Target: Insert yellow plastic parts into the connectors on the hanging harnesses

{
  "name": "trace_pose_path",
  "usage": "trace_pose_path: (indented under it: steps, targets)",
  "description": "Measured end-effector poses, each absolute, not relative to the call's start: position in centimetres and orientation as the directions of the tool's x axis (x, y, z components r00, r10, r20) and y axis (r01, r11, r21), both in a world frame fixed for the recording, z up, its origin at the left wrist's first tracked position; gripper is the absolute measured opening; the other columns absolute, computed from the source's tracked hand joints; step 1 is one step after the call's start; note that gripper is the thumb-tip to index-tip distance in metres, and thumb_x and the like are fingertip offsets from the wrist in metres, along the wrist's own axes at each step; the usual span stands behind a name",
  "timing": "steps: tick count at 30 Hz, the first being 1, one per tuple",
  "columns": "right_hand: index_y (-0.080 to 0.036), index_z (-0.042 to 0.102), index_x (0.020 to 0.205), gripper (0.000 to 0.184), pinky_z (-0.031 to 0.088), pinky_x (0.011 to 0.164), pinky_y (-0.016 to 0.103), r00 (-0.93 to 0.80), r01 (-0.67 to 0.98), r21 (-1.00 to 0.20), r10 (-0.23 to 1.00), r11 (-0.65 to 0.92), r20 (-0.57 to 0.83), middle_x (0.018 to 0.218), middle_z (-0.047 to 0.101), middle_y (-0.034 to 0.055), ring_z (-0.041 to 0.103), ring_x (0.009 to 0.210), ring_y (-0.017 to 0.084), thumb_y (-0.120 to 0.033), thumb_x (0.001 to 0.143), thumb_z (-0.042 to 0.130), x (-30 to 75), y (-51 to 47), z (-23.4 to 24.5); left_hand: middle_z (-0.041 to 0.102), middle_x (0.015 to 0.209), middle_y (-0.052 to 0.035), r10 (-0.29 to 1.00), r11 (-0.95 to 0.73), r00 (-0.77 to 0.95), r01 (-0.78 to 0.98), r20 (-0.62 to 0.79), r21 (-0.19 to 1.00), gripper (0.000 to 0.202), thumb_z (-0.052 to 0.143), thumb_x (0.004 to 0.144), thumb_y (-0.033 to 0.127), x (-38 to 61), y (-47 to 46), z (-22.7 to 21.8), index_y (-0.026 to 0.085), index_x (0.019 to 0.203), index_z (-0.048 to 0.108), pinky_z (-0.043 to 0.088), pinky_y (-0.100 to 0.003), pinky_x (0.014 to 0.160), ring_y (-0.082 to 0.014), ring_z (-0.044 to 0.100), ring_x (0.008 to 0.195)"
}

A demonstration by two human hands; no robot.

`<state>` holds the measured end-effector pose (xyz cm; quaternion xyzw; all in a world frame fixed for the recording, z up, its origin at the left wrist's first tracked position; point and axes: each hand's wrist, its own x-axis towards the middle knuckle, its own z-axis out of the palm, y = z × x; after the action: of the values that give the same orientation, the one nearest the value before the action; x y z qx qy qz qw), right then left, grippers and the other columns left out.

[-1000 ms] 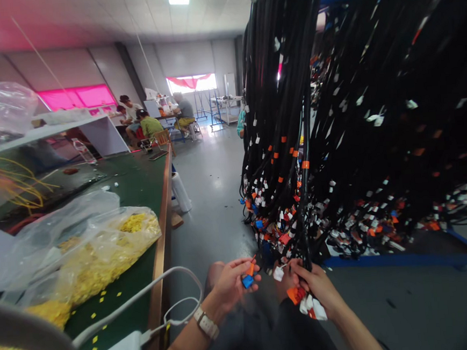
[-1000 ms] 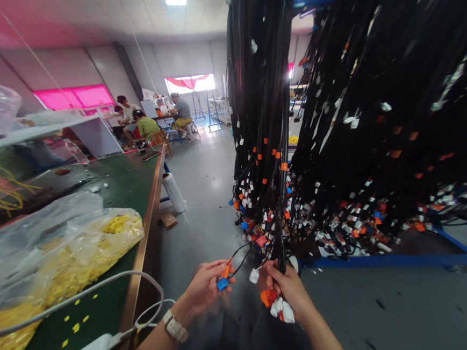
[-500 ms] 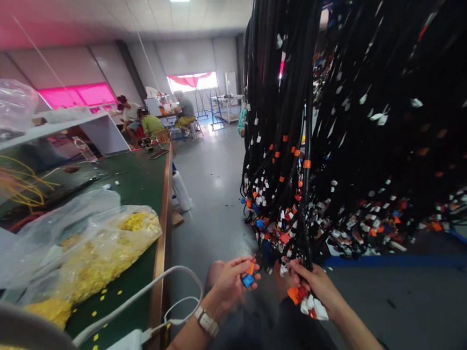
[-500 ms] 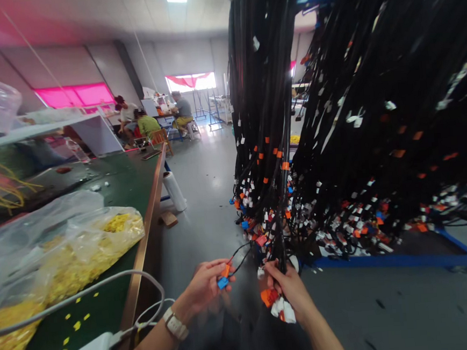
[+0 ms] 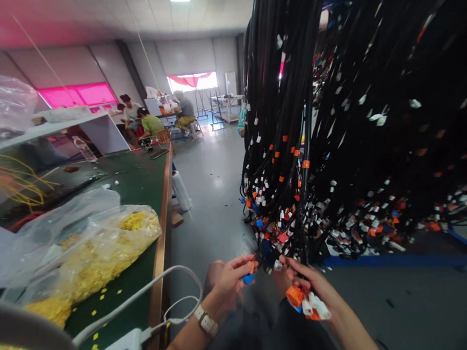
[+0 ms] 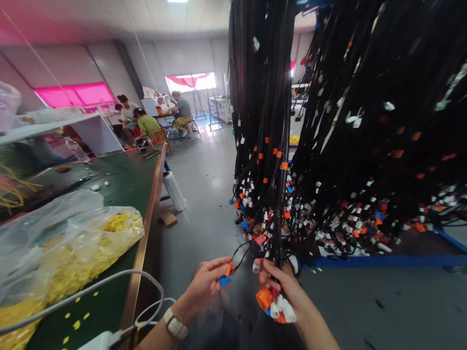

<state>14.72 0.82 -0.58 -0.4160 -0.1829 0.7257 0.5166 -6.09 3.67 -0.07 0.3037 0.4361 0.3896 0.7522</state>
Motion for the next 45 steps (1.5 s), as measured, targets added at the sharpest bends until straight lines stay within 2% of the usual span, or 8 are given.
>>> trace_pose_path:
  steps: [5,10,12,19,26,31,37,45]
  targets:
    - [-0.014,0.067,0.084,0.025,0.025,0.027,0.009,-0.227,-0.706,-0.561,0.889,-0.432,-0.399,0.054,0.055,-0.0054,0.032,0.031,-0.001,-0.026,0.064,0.076,14.7,1.5,-1.3,0.066,0.096,-0.0128,0.873,0.465,0.283,-0.235,-0.397,0.854,0.046,0.078,0.059,0.03,-6.1,3.7,-0.2,0.011,0.099,0.067,0.04,-0.021,0.061,-0.016,0.058,0.08]
    - [-0.016,0.063,0.086,0.02,0.026,0.029,0.005,-0.337,-0.816,-0.356,0.876,-0.455,-0.346,0.055,0.049,-0.0088,0.029,0.031,-0.003,-0.021,0.068,0.072,14.3,1.7,-1.1,0.067,0.094,-0.0107,0.886,0.434,0.266,-0.182,-0.38,0.883,0.044,0.077,0.059,0.03,-6.0,3.6,-0.2,0.013,0.098,0.068,0.038,-0.021,0.06,-0.0152,0.057,0.078]
    - [-0.017,0.062,0.086,0.019,0.027,0.03,0.006,-0.343,-0.833,-0.326,0.879,-0.447,-0.33,0.055,0.048,-0.0096,0.029,0.031,-0.002,-0.021,0.069,0.072,14.0,1.8,-1.0,0.067,0.092,-0.0101,0.896,0.412,0.259,-0.18,-0.361,0.893,0.041,0.077,0.059,0.03,-5.9,3.6,-0.1,0.013,0.096,0.068,0.038,-0.021,0.061,-0.0148,0.057,0.077]
    - [-0.021,0.061,0.086,0.024,0.028,0.032,0.009,-0.256,-0.824,-0.438,0.926,-0.359,-0.278,0.055,0.044,-0.0097,0.028,0.033,0.0,-0.025,0.067,0.075,13.2,1.8,-0.5,0.066,0.09,-0.0099,0.887,0.43,0.268,-0.18,-0.377,0.884,0.04,0.077,0.06,0.028,-5.9,3.6,-0.1,0.011,0.096,0.068,0.039,-0.021,0.063,-0.0132,0.057,0.074]
    - [-0.02,0.062,0.077,0.019,0.028,0.031,0.01,-0.209,-0.842,-0.43,0.933,-0.324,-0.293,0.055,0.043,-0.0092,0.028,0.034,0.001,-0.024,0.065,0.076,13.0,1.9,-0.2,0.065,0.088,-0.0076,0.86,0.474,0.275,-0.124,-0.429,0.872,0.04,0.074,0.062,0.03,-6.0,3.5,-0.3,0.013,0.098,0.066,0.037,-0.019,0.057,-0.0129,0.056,0.073]
    - [-0.021,0.06,0.073,0.014,0.031,0.034,0.013,-0.162,-0.82,-0.496,0.947,-0.286,-0.279,0.056,0.045,-0.0086,0.032,0.036,0.002,-0.026,0.068,0.072,12.7,1.9,-0.2,0.064,0.085,-0.0067,0.857,0.482,0.284,-0.144,-0.431,0.864,0.042,0.076,0.061,0.032,-5.9,3.5,-0.3,0.013,0.097,0.065,0.037,-0.02,0.057,-0.0124,0.055,0.07]
    - [-0.02,0.054,0.062,0.02,0.039,0.042,0.014,-0.111,-0.821,-0.507,0.943,-0.265,-0.313,0.051,0.046,-0.0089,0.038,0.038,0.003,-0.023,0.067,0.073,12.4,2.3,-0.8,0.064,0.083,-0.006,0.855,0.476,0.298,-0.122,-0.426,0.871,0.04,0.075,0.061,0.032,-5.9,3.4,-0.4,0.013,0.095,0.065,0.038,-0.02,0.056,-0.0125,0.055,0.069]
    - [-0.021,0.057,0.069,0.018,0.04,0.042,0.017,-0.001,-0.771,-0.609,0.957,-0.187,-0.292,0.045,0.042,-0.0095,0.041,0.038,0.006,-0.029,0.067,0.073,12.2,2.6,-1.4,0.063,0.082,-0.0062,0.846,0.487,0.324,-0.145,-0.424,0.861,0.039,0.077,0.057,0.034,-5.8,3.5,-0.7,0.013,0.089,0.066,0.039,-0.02,0.056,-0.0132,0.056,0.07]
